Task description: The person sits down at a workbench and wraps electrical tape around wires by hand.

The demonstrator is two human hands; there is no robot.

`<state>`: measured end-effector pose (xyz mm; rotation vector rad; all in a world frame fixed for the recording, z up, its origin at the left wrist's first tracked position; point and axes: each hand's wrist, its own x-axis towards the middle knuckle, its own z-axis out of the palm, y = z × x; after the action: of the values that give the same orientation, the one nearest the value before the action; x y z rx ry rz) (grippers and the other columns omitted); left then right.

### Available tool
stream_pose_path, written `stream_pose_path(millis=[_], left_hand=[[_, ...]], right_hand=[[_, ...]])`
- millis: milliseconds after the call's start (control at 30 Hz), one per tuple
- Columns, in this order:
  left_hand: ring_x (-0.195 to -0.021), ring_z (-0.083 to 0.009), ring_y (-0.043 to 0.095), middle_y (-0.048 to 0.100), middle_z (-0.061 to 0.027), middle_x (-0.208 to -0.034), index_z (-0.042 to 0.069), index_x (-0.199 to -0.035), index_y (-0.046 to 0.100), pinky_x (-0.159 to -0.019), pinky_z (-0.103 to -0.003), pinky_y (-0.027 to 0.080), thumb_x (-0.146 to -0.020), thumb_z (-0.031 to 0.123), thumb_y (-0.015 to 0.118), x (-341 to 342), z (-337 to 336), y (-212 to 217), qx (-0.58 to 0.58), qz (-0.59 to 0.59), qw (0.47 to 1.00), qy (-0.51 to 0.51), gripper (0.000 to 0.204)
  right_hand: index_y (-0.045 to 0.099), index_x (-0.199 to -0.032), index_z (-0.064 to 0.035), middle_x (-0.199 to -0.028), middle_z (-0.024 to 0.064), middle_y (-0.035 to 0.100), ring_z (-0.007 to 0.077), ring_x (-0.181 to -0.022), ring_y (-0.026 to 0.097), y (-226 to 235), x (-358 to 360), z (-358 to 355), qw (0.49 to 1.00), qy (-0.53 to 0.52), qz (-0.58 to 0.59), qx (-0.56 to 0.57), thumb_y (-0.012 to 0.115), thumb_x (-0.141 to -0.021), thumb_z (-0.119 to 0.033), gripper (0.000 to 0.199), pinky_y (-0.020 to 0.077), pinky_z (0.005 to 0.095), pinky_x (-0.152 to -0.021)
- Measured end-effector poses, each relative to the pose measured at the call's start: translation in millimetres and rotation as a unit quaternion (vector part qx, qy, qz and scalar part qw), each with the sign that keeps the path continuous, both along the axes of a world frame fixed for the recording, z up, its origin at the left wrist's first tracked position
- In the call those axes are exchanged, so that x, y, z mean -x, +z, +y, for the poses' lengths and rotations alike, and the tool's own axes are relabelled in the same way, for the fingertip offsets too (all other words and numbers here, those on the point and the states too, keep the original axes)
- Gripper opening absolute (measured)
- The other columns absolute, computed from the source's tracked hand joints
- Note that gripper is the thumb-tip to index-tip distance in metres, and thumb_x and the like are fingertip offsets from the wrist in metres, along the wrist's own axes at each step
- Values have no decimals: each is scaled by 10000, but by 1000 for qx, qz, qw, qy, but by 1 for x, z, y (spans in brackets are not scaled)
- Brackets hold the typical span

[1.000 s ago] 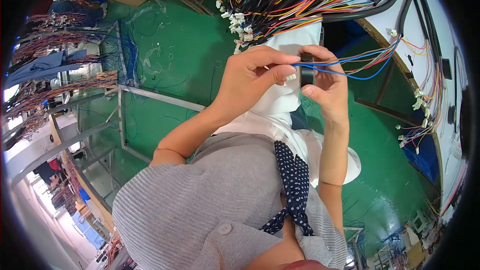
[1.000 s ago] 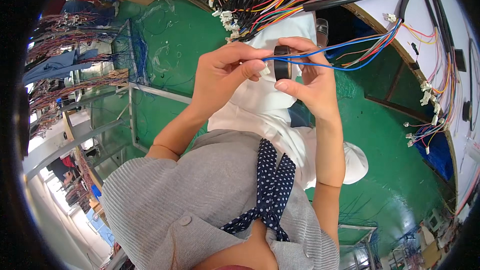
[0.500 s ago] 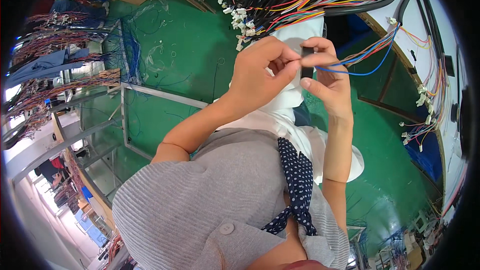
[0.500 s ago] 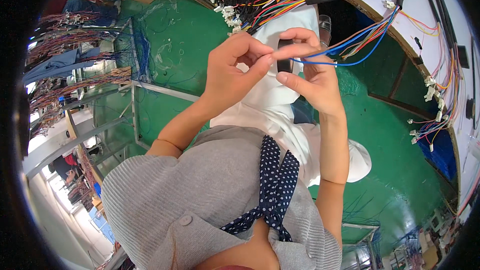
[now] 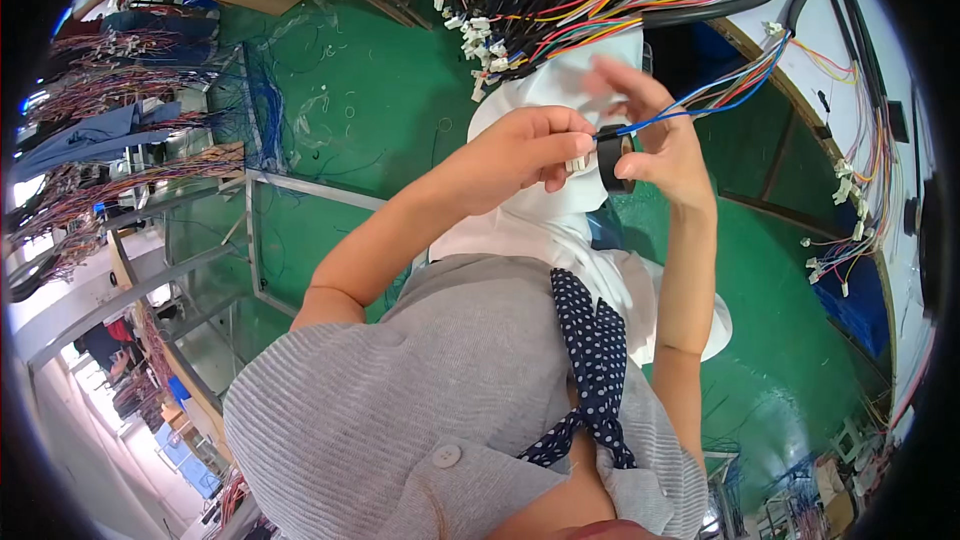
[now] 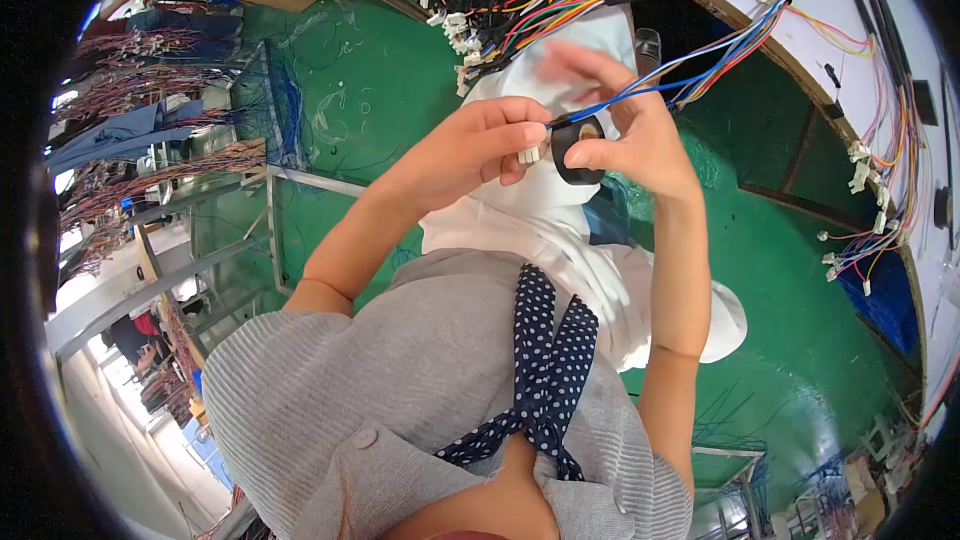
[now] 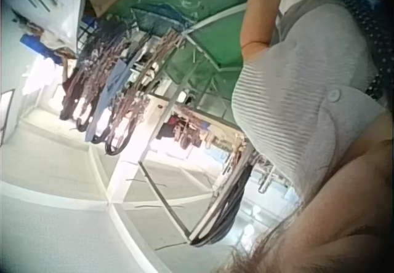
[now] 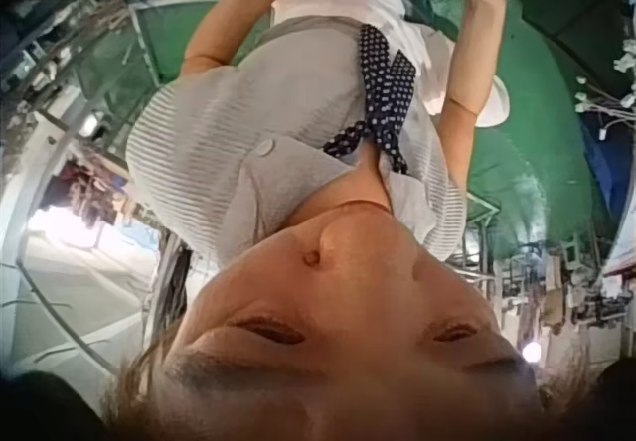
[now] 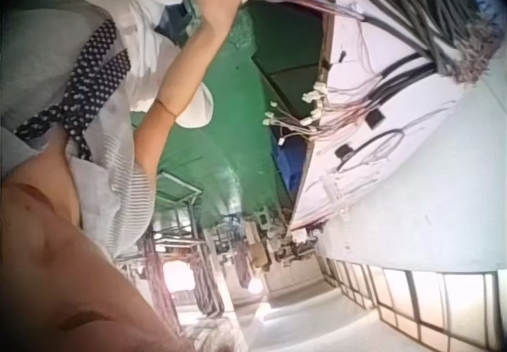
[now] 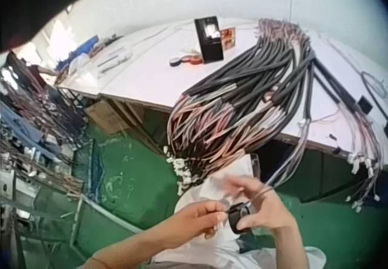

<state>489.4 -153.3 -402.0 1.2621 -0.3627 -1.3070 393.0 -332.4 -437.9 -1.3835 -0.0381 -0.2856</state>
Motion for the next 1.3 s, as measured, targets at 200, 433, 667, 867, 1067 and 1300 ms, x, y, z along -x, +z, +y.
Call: stream_pose_path(millis=[200, 433, 667, 867, 1067, 1300], left_hand=[[-577, -50, 414, 564, 20, -708, 56, -912, 630, -528, -200, 339, -937, 297, 522, -11, -9, 0, -30, 14, 988, -149, 265], [-593, -49, 395, 608, 17, -754, 77, -754, 657, -534, -201, 318, -932, 280, 541, -11, -8, 8, -11, -39, 998, -57, 294], [-626, -65, 421, 521, 18, -663, 46, -709, 618, -557, -240, 341, -927, 193, 552, 6, -2, 10, 77, -355, 930, -57, 271], [-601, -59, 395, 523, 23, -671, 49, -714, 608, -550, -235, 335, -940, 237, 535, 3, -3, 19, 11, -148, 985, -89, 303], [-647, -43, 393, 459, 37, -675, 64, -692, 582, -540, -209, 295, -944, 247, 513, -2, -2, 14, -5, 1, 999, -38, 318], [-592, -59, 389, 496, 7, -649, 47, -688, 607, -524, -254, 307, -908, 185, 557, 4, -3, 1, 51, -369, 927, -47, 264]], right_hand=[[591, -1108, 43, -1080, 85, 533, 156, -922, 580, 14, 10, -4, 995, 40, 71, 60, 774, -694, -201, 515, 466, 278, -809], [619, -1068, 6, -1054, 103, 580, 189, -919, 591, 17, 35, -1, 982, 2, 122, 143, 713, -771, -319, 451, 482, 302, -803], [478, -1244, 29, -1118, 148, 601, 227, -919, 613, -4, 49, -11, 930, 80, 105, -342, 635, -694, -709, 934, 476, 345, -827], [446, -1275, -3, -1245, 103, 508, 197, -1120, 507, 18, 18, 8, 994, 32, 78, -70, 839, -609, -393, 866, 394, 328, -957], [477, -1251, 0, -1163, 109, 550, 188, -1054, 552, -2, 35, -9, 992, 39, 97, 72, 781, -699, -261, 682, 453, 315, -887], [502, -1172, 16, -977, 102, 613, 146, -824, 606, 6, 32, -28, 965, 8, 226, -132, 567, -695, -764, 916, 475, 244, -718]])
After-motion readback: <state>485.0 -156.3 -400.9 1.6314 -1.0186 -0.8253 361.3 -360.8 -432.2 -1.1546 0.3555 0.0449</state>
